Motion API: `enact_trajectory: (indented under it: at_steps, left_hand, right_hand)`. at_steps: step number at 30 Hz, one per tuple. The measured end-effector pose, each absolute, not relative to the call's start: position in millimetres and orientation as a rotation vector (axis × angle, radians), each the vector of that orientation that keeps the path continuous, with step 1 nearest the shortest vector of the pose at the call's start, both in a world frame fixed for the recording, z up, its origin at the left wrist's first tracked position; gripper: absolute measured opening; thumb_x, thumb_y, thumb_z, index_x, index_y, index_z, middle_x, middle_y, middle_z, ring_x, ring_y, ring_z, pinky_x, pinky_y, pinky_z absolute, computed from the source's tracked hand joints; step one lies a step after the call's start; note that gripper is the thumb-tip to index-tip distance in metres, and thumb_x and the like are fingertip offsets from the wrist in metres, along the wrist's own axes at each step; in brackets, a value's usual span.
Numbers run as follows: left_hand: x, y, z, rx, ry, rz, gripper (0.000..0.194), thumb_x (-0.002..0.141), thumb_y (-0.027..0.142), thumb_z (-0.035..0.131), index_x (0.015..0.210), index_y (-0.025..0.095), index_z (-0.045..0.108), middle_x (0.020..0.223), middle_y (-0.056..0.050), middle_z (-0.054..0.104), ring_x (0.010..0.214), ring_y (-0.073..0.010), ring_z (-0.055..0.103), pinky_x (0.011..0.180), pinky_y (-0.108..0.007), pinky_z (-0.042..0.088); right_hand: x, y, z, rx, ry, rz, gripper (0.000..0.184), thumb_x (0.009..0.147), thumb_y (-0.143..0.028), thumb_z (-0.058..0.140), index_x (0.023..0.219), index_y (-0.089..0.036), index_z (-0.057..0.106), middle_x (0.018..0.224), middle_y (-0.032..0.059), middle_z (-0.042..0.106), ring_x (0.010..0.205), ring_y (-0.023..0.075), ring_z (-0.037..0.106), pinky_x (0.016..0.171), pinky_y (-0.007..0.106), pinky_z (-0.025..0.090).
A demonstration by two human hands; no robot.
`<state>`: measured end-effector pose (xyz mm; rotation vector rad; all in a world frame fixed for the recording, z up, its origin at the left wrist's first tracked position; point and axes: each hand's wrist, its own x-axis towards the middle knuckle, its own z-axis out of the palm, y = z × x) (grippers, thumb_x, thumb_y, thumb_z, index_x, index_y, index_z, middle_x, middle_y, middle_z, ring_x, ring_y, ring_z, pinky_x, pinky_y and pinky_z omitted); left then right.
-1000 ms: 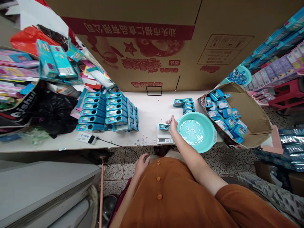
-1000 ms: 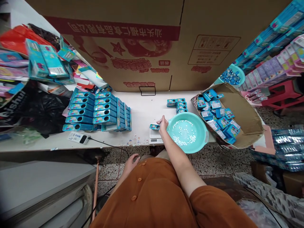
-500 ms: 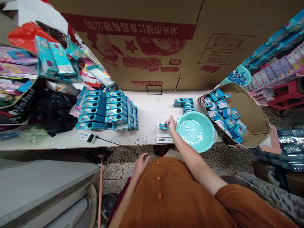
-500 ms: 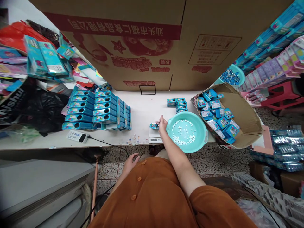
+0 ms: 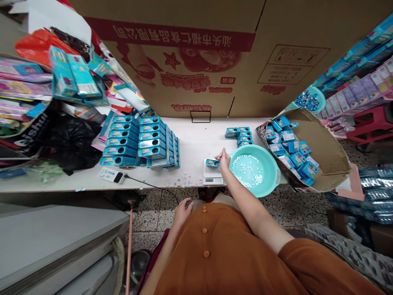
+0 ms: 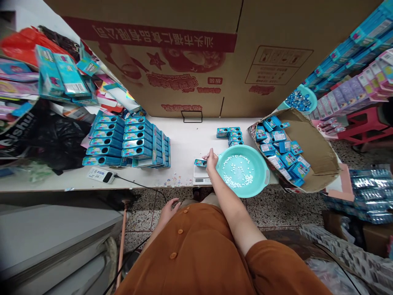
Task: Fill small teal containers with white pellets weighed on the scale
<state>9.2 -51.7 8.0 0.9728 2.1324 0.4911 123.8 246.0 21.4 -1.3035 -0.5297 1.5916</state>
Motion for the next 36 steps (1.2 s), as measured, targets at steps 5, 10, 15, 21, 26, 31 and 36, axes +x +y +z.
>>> enact_trajectory:
  at_steps: [5, 10, 15, 21, 26, 31, 36]
  left_hand:
    - [8.8, -52.3, 7.0, 0.974, 2.137, 0.496, 0.028, 0.082, 0.036, 0.052, 0.101, 0.019, 0.061, 0.109, -0.01, 0.064, 0.104, -0.0287, 0.058, 0.097, -0.044, 0.046]
    - [8.3, -55.9, 0.3, 0.975, 2.15, 0.509, 0.025, 0.082, 0.036, 0.052, 0.099, 0.021, 0.061, 0.108, -0.008, 0.064, 0.103, -0.0281, 0.059, 0.095, -0.042, 0.047]
    - [6.7, -57.6, -10.5, 1.039, 2.154, 0.529, 0.026, 0.083, 0.037, 0.051, 0.1, 0.02, 0.061, 0.106, -0.008, 0.065, 0.101, -0.0273, 0.06, 0.094, -0.041, 0.047]
    - [5.3, -48.7, -5.2, 1.09, 2.125, 0.458, 0.027, 0.083, 0.037, 0.05, 0.101, 0.02, 0.06, 0.105, -0.009, 0.064, 0.1, -0.0283, 0.06, 0.093, -0.042, 0.048]
    - [4.8, -22.8, 11.3, 1.324, 2.108, 0.484, 0.026, 0.086, 0.035, 0.046, 0.102, 0.019, 0.059, 0.105, -0.011, 0.063, 0.102, -0.03, 0.057, 0.094, -0.045, 0.047]
    - [13.2, 41.7, 30.1, 1.728, 2.105, 0.572, 0.031, 0.091, 0.028, 0.043, 0.116, 0.014, 0.054, 0.119, -0.015, 0.054, 0.12, -0.034, 0.044, 0.104, -0.05, 0.036]
    - [35.9, 120.2, 39.7, 1.953, 2.121, 0.399, 0.056, 0.082, 0.012, 0.054, 0.135, 0.011, 0.039, 0.142, -0.016, 0.036, 0.135, -0.0345, 0.022, 0.11, -0.052, 0.027]
  right_hand:
    - [138.4, 250.3, 24.2, -1.339, -0.47, 1.567, 0.045, 0.086, -0.05, 0.05, 0.055, -0.019, 0.04, 0.043, -0.0031, 0.043, 0.047, 0.0112, 0.053, 0.053, 0.023, 0.045]
    - [168.6, 251.9, 17.9, -1.364, -0.446, 1.51, 0.044, 0.085, -0.052, 0.052, 0.057, -0.02, 0.04, 0.043, -0.0043, 0.041, 0.044, 0.0096, 0.048, 0.053, 0.024, 0.045]
    - [203.8, 249.5, 6.6, -1.434, -0.403, 1.401, 0.045, 0.082, -0.056, 0.055, 0.058, -0.02, 0.039, 0.046, -0.0053, 0.039, 0.044, 0.0089, 0.045, 0.05, 0.024, 0.042]
    - [248.6, 232.9, -12.7, -1.589, -0.478, 1.334, 0.045, 0.077, -0.058, 0.057, 0.059, -0.02, 0.043, 0.047, -0.0041, 0.042, 0.047, 0.0105, 0.047, 0.052, 0.024, 0.041]
    - [281.0, 215.3, -29.3, -1.764, -0.793, 1.369, 0.042, 0.074, -0.057, 0.055, 0.056, -0.019, 0.051, 0.052, 0.0009, 0.052, 0.052, 0.0144, 0.05, 0.055, 0.027, 0.039]
    - [302.1, 200.9, -33.7, -1.97, -1.354, 1.201, 0.034, 0.075, -0.049, 0.05, 0.06, -0.021, 0.062, 0.068, 0.0046, 0.065, 0.071, 0.0203, 0.059, 0.072, 0.03, 0.042]
    - [309.6, 184.5, -35.4, -1.914, -1.608, 1.132, 0.039, 0.075, -0.055, 0.043, 0.071, -0.022, 0.063, 0.088, 0.0092, 0.069, 0.089, 0.0267, 0.062, 0.086, 0.038, 0.042]
